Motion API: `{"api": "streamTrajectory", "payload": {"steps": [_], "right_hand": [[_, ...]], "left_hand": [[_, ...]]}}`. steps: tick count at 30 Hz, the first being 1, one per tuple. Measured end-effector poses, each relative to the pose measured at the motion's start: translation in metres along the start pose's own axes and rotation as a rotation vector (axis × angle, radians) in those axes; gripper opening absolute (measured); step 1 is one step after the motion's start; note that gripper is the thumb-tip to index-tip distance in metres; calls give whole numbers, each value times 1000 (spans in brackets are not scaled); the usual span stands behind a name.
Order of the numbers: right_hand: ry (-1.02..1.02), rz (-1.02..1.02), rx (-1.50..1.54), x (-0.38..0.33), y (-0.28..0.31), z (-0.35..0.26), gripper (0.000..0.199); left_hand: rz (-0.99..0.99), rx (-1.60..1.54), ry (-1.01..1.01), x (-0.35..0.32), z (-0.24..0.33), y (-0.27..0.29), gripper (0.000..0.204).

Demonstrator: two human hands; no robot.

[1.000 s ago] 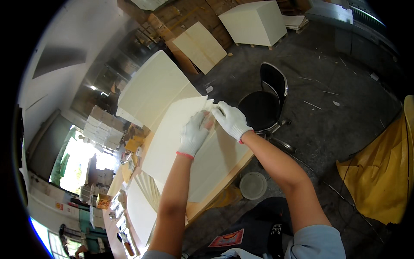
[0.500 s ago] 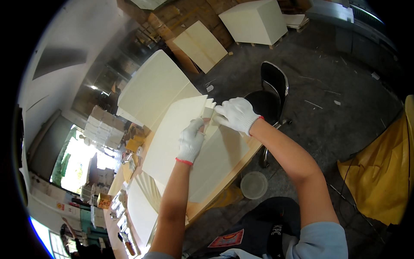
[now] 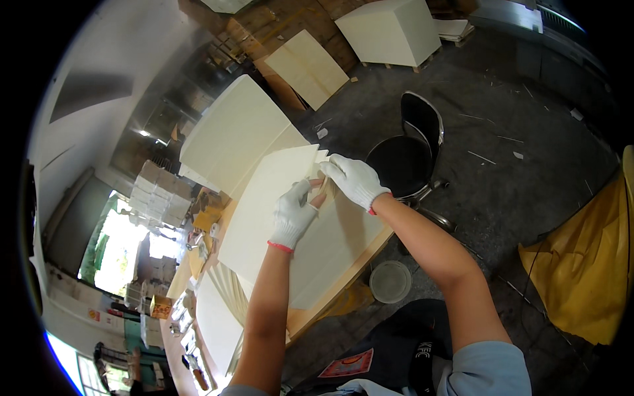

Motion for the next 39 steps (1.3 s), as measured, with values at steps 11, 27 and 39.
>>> {"api": "streamTrajectory", "payload": {"steps": [11, 27, 39], "right_hand": [[-17, 16, -88, -1, 0, -1, 55], [28, 74, -85, -4, 1, -4, 47], [51, 117, -56, -2, 3, 0, 48]], "left_hand": [[-42, -87, 25, 2, -8, -5, 34], [-2, -12, -4, -1, 3, 1, 34], [51, -10, -59, 0, 3, 2, 29]]}}
Point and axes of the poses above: each hand's wrist, its own x-axis towards the middle knuckle, its own y-axis out of the back of the hand, z = x × y, the point moved 10 cm from there along x, towards the middle knuckle, and after that the axes turned 7 degrees about x, right-handed, at the moved point
